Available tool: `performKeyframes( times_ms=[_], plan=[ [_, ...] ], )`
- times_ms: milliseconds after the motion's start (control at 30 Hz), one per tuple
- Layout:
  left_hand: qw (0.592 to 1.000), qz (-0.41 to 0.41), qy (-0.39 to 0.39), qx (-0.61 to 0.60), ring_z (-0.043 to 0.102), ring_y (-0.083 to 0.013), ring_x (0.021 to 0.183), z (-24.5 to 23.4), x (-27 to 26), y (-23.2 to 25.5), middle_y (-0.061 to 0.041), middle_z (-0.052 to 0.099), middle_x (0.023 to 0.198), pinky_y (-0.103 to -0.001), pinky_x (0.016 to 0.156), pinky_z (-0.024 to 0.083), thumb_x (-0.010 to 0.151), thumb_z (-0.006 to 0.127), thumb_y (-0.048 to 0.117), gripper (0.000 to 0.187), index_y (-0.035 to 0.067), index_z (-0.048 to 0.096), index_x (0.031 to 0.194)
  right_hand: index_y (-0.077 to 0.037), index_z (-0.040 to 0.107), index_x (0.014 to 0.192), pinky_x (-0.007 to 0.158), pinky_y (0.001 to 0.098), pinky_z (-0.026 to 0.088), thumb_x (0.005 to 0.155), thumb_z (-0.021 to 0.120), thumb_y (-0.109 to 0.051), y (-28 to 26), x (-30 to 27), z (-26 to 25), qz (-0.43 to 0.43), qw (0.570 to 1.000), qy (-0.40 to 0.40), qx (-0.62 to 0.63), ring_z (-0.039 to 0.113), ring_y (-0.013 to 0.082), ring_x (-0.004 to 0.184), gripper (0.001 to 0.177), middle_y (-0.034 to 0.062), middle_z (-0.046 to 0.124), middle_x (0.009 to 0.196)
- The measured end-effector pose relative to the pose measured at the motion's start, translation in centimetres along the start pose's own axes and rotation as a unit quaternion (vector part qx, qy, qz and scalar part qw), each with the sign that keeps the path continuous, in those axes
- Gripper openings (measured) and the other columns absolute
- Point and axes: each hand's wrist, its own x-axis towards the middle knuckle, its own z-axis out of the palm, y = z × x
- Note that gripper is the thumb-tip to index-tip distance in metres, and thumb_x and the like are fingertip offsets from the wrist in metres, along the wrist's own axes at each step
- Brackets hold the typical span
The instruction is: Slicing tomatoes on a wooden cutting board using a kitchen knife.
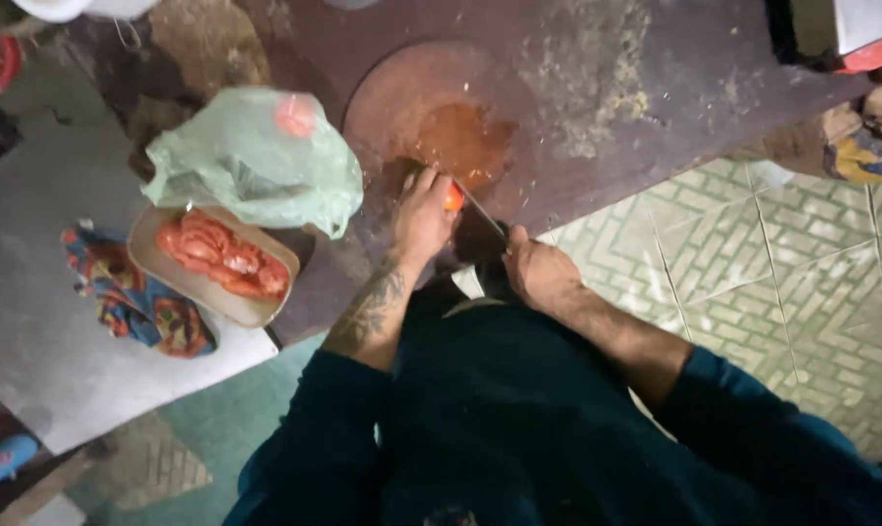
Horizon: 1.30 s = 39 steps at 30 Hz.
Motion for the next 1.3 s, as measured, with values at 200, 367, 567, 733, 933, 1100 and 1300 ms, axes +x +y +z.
performKeyframes(
  times_ms=[200,367,567,733,933,1100,1300],
  plan=[
    [0.998,-0.028,0.017,-0.060,0.056,-0.0416,0.115,0.3,0.2,-1.0,-0.014,0.058,0.126,-0.049,0.091,0.050,0.069,0.082,0.010,0.054,0.006,0.063,0.119,-0.007,0.041,0.124,0.075,0.0607,0.052,0.099,0.050,-0.029,-2.8,3.8,-1.3,0.006,1.000,-0.005,0.023,0.069,0.0491,0.082,0.034,0.0278,0.070,0.087],
    [0.995,-0.062,-0.036,-0.064,0.060,-0.0400,0.115,0.9,-0.2,-1.7,-0.012,0.057,0.132,-0.049,0.093,0.052,0.083,0.077,0.010,0.045,0.009,0.060,0.125,-0.003,0.051,0.115,0.072,0.0594,0.053,0.104,0.047,-0.020,-2.6,10.7,1.5,-0.002,0.999,0.030,-0.022,0.068,0.0485,0.086,0.021,0.0273,0.070,0.088],
    [0.991,-0.077,-0.040,-0.105,0.059,-0.0394,0.114,-1.7,-0.7,-0.7,-0.012,0.057,0.135,-0.050,0.091,0.051,0.082,0.079,0.015,0.049,0.009,0.060,0.126,0.008,0.044,0.132,0.074,0.0589,0.055,0.109,0.038,-0.016,8.2,4.6,9.5,-0.131,0.980,0.010,-0.149,0.072,0.0461,0.084,0.034,0.0266,0.072,0.092],
    [0.995,-0.042,0.002,-0.089,0.058,-0.0405,0.116,-0.3,-0.6,-1.0,-0.011,0.058,0.132,-0.049,0.093,0.051,0.076,0.082,0.015,0.050,0.007,0.061,0.121,-0.003,0.052,0.111,0.081,0.0601,0.052,0.103,0.044,-0.025,0.2,0.6,-0.1,0.082,0.995,-0.043,-0.044,0.069,0.0501,0.091,0.025,0.0304,0.071,0.094],
    [0.996,-0.030,-0.003,-0.079,0.058,-0.0396,0.118,0.1,-0.6,-1.5,-0.012,0.059,0.131,-0.049,0.098,0.050,0.079,0.081,0.011,0.048,0.005,0.062,0.123,-0.004,0.045,0.124,0.074,0.0608,0.054,0.106,0.041,-0.025,-0.7,8.7,2.2,-0.007,0.999,0.020,-0.046,0.071,0.0488,0.085,0.029,0.0281,0.071,0.091],
    [0.996,-0.016,0.030,-0.083,0.057,-0.0405,0.116,0.0,-0.9,-2.0,-0.013,0.059,0.128,-0.049,0.098,0.049,0.076,0.083,0.012,0.048,0.004,0.062,0.119,-0.007,0.045,0.127,0.073,0.0570,0.055,0.110,0.038,-0.025,2.7,6.6,4.8,-0.082,0.991,0.029,-0.106,0.072,0.0434,0.083,0.025,0.0223,0.071,0.095],
    [0.995,-0.052,0.014,-0.082,0.057,-0.0401,0.118,0.2,-1.0,-1.7,-0.012,0.060,0.128,-0.049,0.097,0.050,0.078,0.084,0.014,0.042,0.006,0.063,0.114,0.001,0.045,0.120,0.078,0.0603,0.051,0.102,0.047,-0.029,2.0,1.4,1.5,0.013,0.995,-0.054,-0.085,0.066,0.0497,0.087,0.035,0.0290,0.069,0.093]
  ],
)
